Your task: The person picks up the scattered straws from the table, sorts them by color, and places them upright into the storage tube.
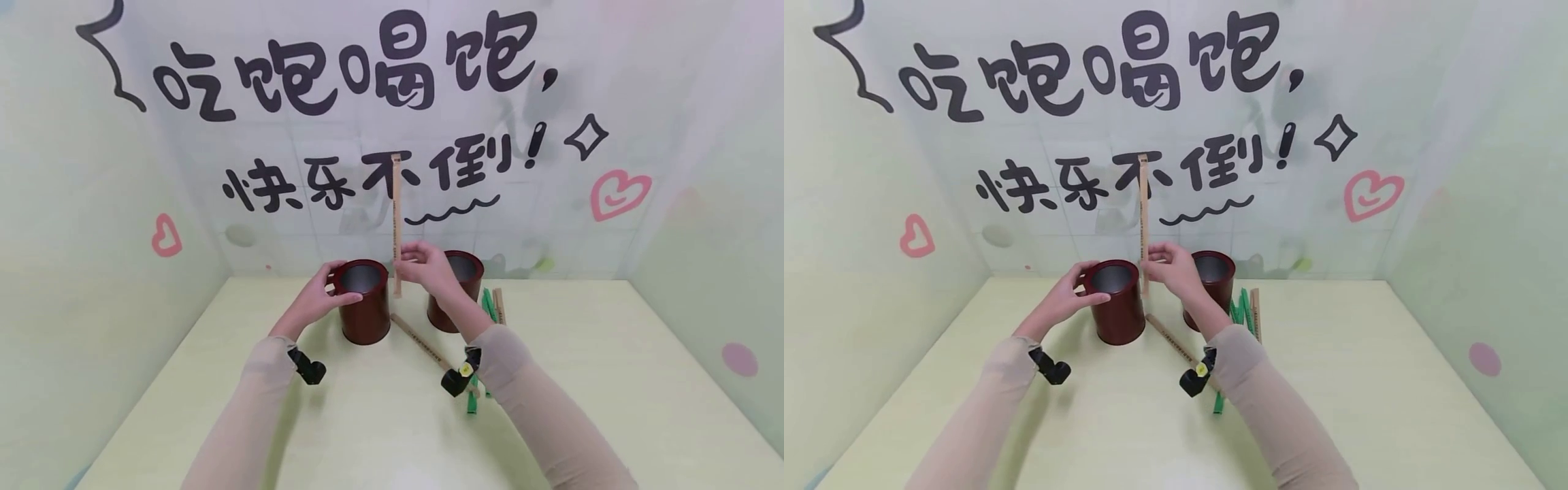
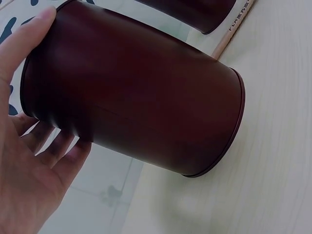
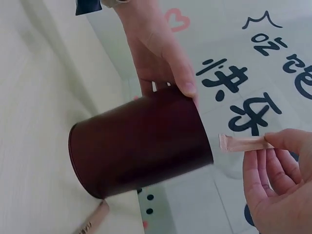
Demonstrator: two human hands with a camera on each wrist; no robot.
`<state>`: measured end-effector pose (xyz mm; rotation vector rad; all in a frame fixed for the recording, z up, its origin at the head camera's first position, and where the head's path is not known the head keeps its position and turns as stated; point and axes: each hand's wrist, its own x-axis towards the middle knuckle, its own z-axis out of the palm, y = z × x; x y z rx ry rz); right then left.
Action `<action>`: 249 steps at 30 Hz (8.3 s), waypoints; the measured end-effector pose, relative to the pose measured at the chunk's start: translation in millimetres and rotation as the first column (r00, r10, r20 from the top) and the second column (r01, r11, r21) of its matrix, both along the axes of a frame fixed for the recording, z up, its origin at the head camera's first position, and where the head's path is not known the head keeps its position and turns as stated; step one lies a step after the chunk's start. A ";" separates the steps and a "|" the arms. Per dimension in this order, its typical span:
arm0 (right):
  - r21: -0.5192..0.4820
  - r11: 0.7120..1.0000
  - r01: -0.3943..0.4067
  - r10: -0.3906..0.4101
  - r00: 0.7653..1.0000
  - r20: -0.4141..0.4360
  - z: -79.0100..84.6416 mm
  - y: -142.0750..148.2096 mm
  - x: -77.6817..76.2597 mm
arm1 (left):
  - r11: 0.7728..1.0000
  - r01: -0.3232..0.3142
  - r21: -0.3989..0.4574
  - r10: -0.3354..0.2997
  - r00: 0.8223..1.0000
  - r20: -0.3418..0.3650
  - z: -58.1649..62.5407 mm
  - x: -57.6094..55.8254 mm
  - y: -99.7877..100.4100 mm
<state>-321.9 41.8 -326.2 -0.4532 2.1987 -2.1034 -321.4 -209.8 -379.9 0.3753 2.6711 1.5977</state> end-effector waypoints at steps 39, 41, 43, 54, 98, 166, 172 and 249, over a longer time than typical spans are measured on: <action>0.096 0.983 0.154 -0.143 0.983 -0.111 0.6 -27.6 -6.7 | 1.000 0.005 0.030 -0.006 1.000 0.004 0.8 -4.6 -0.7; 0.090 0.984 0.154 -0.144 0.983 -0.110 1.0 -21.1 -4.9 | 1.000 0.007 0.029 -0.007 1.000 0.004 1.0 -5.5 -1.4; 0.080 0.985 0.151 -0.142 0.984 -0.106 1.4 -13.8 -1.7 | 1.000 0.005 0.017 -0.006 1.000 0.003 1.1 -6.2 -1.8; 0.056 0.997 0.061 -0.059 0.998 -0.030 -15.8 19.4 20.2 | 1.000 0.005 0.013 -0.005 1.000 0.018 2.9 -2.5 -4.8; 0.376 0.844 -0.382 0.302 0.919 0.255 -103.0 104.1 43.6 | 1.000 0.004 -0.016 -0.003 0.999 0.032 4.2 -2.4 -3.8; 0.263 0.952 -0.154 0.148 0.988 0.044 -40.3 56.3 18.9 | 1.000 0.013 0.016 -0.014 0.999 0.044 4.9 -4.2 -2.1; 0.198 0.977 -0.079 0.078 0.997 0.009 -32.7 30.6 12.2 | 0.999 0.014 0.030 -0.015 0.999 0.045 2.8 -3.1 -1.7; 0.014 0.955 0.295 -0.295 0.955 -0.033 -25.4 106.0 16.9 | 0.999 0.030 -0.012 -0.029 0.999 0.024 2.4 -2.9 -5.5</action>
